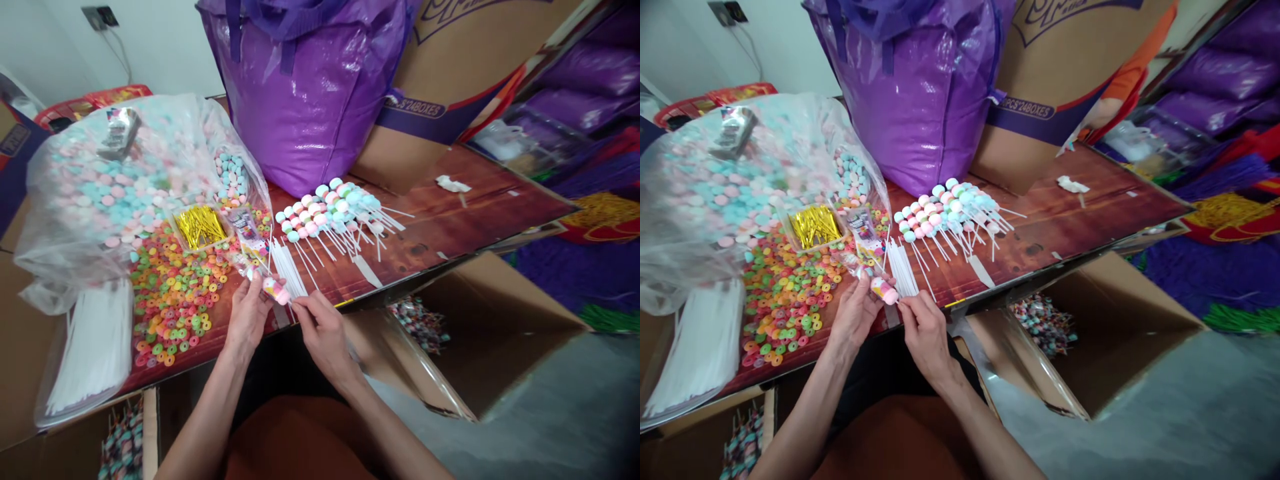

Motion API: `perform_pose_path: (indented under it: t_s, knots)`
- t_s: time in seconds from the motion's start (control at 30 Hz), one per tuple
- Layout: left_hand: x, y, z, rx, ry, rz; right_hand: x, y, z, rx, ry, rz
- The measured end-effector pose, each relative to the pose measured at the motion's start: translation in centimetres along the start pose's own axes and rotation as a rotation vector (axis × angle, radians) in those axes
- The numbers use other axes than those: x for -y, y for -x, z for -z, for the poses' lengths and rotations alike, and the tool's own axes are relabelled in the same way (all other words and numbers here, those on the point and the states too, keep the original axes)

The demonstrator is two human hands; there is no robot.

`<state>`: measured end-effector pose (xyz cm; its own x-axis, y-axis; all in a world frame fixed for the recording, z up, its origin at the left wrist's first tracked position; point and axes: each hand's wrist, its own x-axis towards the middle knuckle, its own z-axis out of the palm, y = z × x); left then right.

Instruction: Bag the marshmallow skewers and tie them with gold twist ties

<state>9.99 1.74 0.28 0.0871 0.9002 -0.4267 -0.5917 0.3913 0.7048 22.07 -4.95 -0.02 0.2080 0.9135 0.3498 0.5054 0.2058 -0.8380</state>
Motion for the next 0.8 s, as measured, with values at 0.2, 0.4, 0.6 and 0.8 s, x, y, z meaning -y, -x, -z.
perform_pose_path:
  t_s: [0.2, 0.4, 0.6, 0.8]
  knots:
    - [1.0, 0.7, -0.2, 0.04, -0.002, 0.045, -0.2, -0.5, -2.1, -0.057, 0.109, 0.086]
    - [-0.6, 0.2, 0.5, 0.026, 0.016, 0.025, 0.4, 0.1, 0.5, 0.195, 0.084, -0.034]
    - [0.1, 1.2, 0.3, 0.101, -0.003, -0.024, 0.9, 0.2, -0.5, 0.163, 0.019, -0.07]
    - [-1.1, 1.6, 0.8, 0.056, -0.018, -0.073, 1.5, -0.4, -2.9, 0.161, -0.125, -0.092]
